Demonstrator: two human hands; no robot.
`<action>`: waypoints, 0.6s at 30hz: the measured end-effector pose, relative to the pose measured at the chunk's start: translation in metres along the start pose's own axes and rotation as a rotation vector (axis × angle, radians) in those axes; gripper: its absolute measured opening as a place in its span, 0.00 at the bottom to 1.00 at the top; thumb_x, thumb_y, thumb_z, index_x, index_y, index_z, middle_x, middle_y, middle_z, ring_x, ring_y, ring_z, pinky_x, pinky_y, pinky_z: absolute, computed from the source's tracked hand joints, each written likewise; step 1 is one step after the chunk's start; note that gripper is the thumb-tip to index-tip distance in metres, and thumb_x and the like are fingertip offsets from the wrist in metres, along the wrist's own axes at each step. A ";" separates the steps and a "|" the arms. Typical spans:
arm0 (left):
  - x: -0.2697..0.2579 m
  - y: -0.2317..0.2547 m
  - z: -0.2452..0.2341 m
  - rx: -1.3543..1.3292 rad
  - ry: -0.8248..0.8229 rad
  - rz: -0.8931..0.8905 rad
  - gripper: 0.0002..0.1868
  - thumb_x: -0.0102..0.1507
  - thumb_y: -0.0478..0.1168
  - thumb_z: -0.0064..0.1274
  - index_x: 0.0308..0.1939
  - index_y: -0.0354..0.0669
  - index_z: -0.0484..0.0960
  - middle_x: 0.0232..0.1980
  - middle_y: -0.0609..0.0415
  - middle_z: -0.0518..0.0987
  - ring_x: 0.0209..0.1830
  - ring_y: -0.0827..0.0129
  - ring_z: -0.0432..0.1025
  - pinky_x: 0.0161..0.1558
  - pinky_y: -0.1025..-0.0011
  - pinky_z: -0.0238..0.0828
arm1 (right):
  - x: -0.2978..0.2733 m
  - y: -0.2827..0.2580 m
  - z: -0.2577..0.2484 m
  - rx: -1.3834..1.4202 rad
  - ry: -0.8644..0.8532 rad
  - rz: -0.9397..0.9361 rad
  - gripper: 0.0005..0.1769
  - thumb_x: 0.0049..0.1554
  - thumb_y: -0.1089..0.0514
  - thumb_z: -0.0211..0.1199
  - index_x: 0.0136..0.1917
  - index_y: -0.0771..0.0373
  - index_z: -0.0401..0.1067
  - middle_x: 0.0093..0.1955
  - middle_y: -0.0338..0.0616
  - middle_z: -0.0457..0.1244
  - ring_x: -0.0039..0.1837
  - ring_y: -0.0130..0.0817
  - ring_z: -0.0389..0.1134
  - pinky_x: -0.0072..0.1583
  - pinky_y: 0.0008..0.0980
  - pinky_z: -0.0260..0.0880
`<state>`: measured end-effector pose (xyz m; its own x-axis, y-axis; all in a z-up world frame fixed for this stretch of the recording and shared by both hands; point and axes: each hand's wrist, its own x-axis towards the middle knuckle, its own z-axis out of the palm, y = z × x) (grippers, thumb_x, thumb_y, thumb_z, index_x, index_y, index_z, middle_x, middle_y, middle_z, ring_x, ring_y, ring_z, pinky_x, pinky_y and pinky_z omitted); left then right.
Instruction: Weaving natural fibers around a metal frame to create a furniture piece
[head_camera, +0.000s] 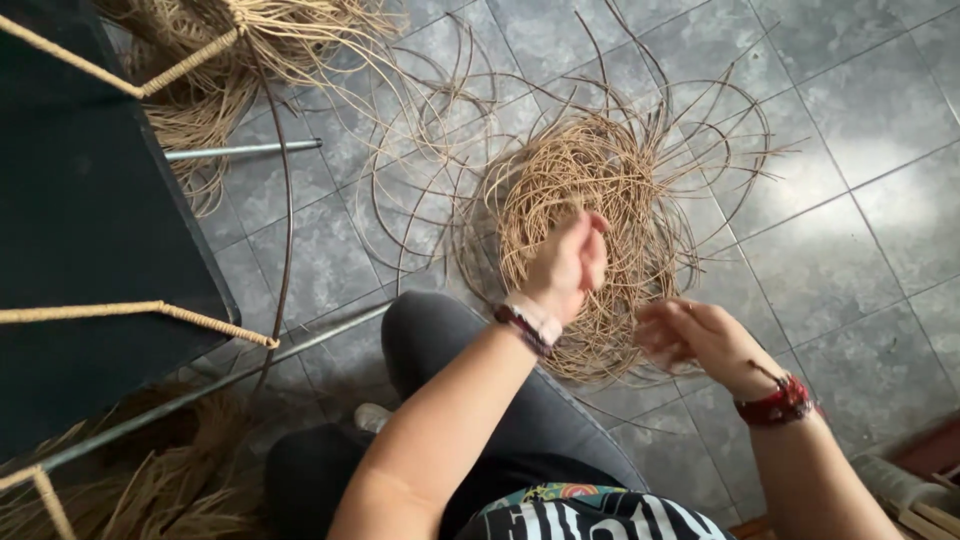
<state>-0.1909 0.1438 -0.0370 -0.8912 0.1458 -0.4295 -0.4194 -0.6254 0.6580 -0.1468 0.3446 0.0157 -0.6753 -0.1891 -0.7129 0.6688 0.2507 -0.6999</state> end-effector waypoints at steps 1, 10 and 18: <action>-0.019 -0.005 0.007 0.000 0.003 0.002 0.19 0.78 0.51 0.32 0.43 0.50 0.77 0.22 0.64 0.71 0.17 0.80 0.66 0.19 0.83 0.62 | 0.001 -0.006 0.007 -0.001 -0.003 0.000 0.22 0.69 0.61 0.44 0.61 0.80 0.73 0.42 0.67 0.69 0.41 0.50 0.70 0.41 0.43 0.75; -0.073 -0.083 -0.027 1.309 -0.812 0.089 0.20 0.74 0.45 0.30 0.37 0.46 0.77 0.39 0.49 0.84 0.48 0.49 0.78 0.57 0.57 0.74 | 0.034 -0.029 0.015 0.543 -0.118 -0.274 0.24 0.71 0.51 0.41 0.70 0.67 0.67 0.34 0.37 0.48 0.30 0.21 0.41 0.30 0.19 0.41; -0.044 0.026 0.014 -0.289 -0.055 0.126 0.14 0.77 0.47 0.36 0.55 0.46 0.74 0.26 0.62 0.73 0.31 0.72 0.74 0.41 0.75 0.73 | 0.006 0.016 0.023 -0.194 -0.070 -0.272 0.21 0.67 0.58 0.49 0.41 0.71 0.78 0.18 0.42 0.56 0.19 0.27 0.56 0.23 0.23 0.53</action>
<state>-0.1653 0.1325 0.0074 -0.9445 0.0895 -0.3160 -0.2453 -0.8320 0.4976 -0.1331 0.3254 -0.0012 -0.7933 -0.3370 -0.5070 0.3908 0.3566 -0.8486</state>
